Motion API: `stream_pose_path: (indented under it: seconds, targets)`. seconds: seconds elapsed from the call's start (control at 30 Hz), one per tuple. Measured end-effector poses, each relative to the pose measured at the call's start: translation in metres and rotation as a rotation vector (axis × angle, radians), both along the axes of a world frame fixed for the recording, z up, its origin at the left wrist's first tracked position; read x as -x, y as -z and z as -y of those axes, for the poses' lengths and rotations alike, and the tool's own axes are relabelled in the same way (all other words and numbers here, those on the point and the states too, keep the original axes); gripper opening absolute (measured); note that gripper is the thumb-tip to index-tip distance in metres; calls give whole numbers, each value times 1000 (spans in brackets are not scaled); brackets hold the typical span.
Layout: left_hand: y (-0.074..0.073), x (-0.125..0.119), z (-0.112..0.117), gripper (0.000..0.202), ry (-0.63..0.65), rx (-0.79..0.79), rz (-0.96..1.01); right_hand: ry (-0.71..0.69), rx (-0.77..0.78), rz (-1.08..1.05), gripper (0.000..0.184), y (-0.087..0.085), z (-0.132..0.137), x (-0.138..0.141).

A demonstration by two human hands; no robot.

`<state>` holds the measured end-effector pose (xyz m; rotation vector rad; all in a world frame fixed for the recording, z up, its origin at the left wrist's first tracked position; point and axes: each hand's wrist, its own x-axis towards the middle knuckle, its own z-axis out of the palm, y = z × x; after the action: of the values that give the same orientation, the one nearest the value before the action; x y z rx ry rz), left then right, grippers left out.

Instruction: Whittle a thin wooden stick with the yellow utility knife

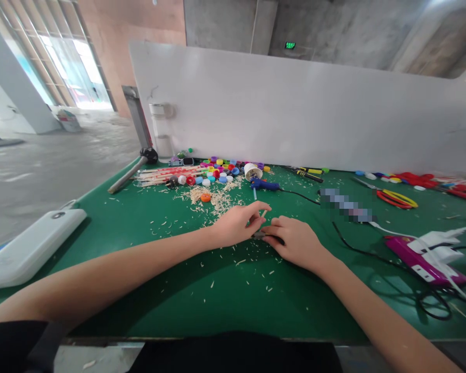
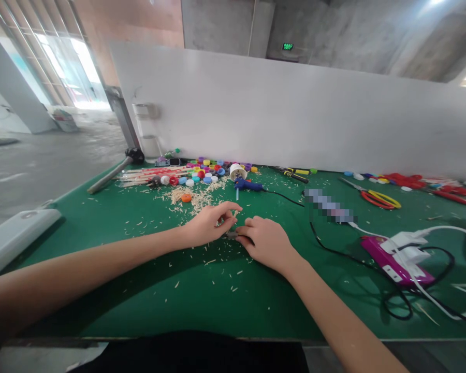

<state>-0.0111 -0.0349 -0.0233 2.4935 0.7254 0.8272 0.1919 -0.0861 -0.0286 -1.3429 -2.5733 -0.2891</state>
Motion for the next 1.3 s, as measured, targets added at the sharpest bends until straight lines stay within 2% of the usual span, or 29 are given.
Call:
stream_pose_path:
  seconds: [0.27, 0.53, 0.8, 1.1, 1.3]
  targets:
    - [4, 2, -7, 35, -35, 48, 18, -2, -159, -48, 27, 8, 5, 1]
    - [-1, 4, -4, 35, 4, 46, 26, -14, -9, -28, 21, 1, -2, 1]
    - [-1, 5, -7, 37, 49, 98, 47, 6, -160, -33, 28, 9, 5, 1]
    - [-1, 5, -4, 38, 64, 100, 39, 3, -12, -6, 21, 1, -1, 2]
    - [-3, 4, -3, 39, 61, 144, 45, 1, -158, -16, 27, 9, 5, 1]
